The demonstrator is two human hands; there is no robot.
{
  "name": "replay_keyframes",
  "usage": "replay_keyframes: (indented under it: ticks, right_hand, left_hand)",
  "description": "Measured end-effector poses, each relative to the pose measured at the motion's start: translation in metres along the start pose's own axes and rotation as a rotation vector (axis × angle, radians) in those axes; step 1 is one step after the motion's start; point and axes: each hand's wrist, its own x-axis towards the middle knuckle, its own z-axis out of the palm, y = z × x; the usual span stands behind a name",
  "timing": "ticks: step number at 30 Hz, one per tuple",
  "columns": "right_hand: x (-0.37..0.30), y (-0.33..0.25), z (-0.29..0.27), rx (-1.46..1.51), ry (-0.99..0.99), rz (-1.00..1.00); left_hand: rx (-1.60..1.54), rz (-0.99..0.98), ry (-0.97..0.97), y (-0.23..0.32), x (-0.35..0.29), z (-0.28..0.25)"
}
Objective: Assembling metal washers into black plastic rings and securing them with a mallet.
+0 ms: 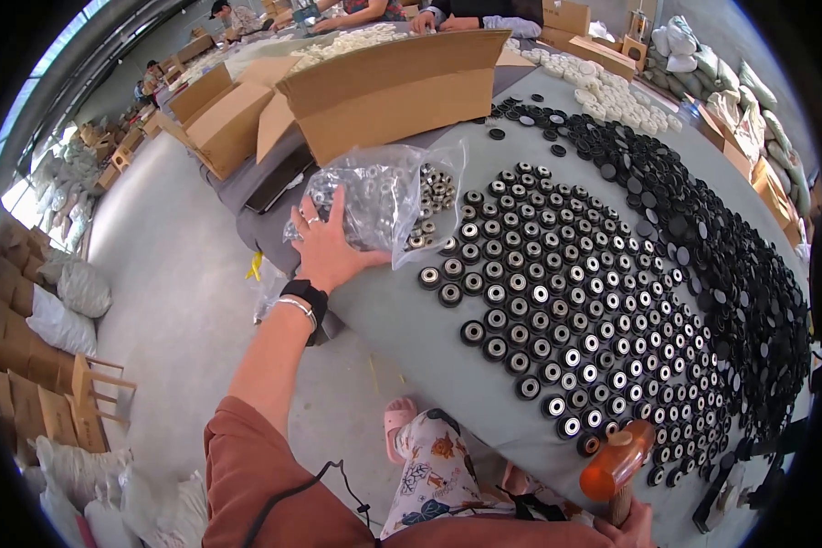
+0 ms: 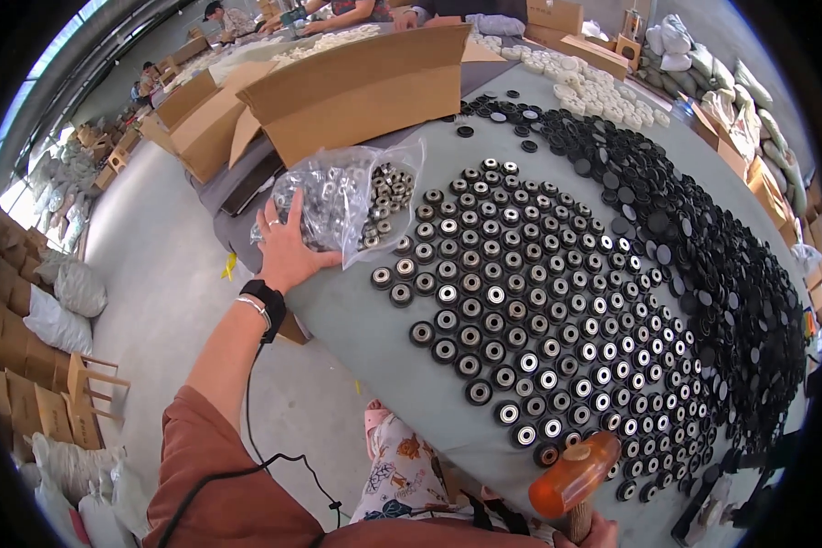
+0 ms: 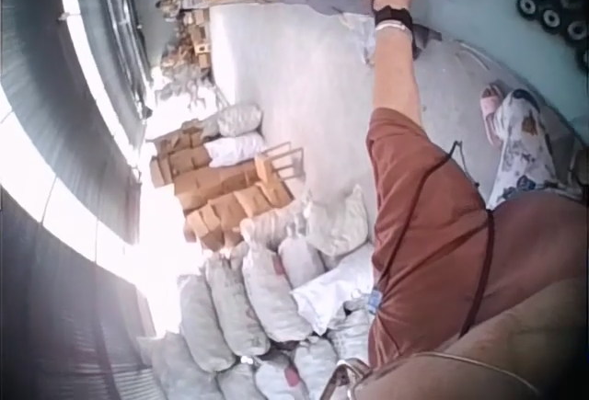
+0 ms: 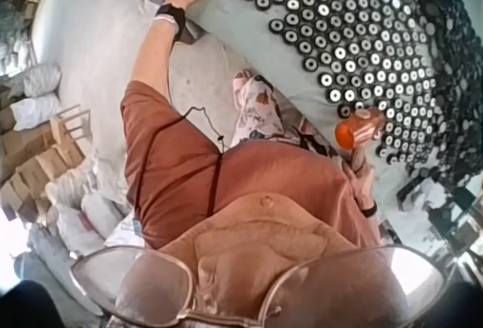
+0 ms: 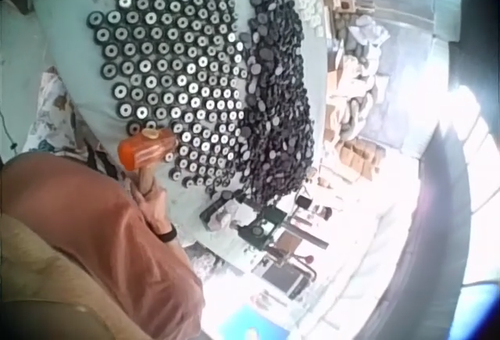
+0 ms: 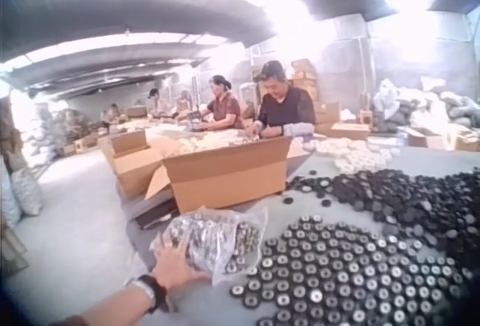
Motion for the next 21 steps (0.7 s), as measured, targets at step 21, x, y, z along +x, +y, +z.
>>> replay_keyframes:
  ticks: [21]
  right_hand:
    - [-0.015,0.01,-0.003,-0.091,0.009,-0.06]
  left_hand:
    - [0.112,-0.071,-0.292,0.02,0.002,-0.019]
